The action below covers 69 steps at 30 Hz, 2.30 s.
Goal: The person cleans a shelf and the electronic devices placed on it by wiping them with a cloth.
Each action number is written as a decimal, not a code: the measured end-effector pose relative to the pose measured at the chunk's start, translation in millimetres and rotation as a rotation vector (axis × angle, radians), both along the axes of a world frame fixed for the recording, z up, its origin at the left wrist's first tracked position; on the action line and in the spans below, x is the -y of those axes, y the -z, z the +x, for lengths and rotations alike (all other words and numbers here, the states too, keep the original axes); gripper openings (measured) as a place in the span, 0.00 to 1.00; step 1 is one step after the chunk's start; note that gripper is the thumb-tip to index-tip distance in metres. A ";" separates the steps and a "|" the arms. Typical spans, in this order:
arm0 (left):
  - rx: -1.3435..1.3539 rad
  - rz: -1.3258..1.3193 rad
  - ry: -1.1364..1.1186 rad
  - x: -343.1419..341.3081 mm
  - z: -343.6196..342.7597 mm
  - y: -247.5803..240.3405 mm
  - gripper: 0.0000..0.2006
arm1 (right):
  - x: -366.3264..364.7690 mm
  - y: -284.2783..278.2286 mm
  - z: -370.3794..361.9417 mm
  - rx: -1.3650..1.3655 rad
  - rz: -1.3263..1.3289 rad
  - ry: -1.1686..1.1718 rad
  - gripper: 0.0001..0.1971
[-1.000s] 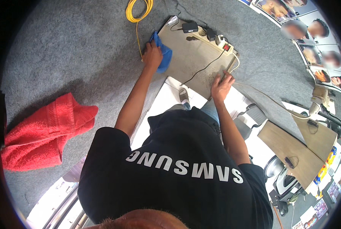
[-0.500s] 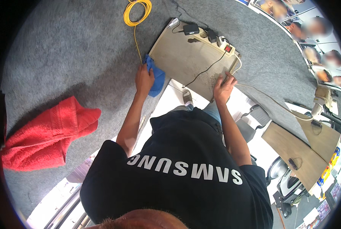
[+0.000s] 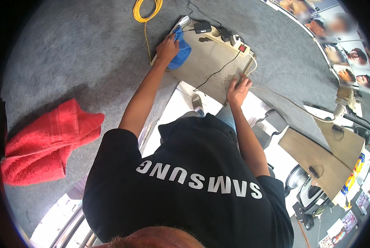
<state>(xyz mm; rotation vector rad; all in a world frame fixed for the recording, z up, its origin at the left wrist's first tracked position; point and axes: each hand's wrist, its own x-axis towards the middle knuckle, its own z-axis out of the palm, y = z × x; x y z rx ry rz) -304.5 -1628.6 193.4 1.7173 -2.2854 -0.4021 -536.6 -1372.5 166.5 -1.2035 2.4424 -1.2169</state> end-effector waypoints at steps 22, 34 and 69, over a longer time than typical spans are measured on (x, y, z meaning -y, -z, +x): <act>-0.466 -0.061 -0.256 -169.2 71.4 3.6 0.16 | 1.3 15.4 -4.4 0.005 -0.024 -0.014 0.20; -0.406 0.055 -0.103 -167.3 20.6 4.9 0.19 | 0.9 13.6 -4.7 0.016 -0.005 -0.011 0.21; -0.897 0.024 0.148 -102.7 -38.7 -24.7 0.16 | 1.9 5.1 -2.4 -0.056 -0.060 0.029 0.18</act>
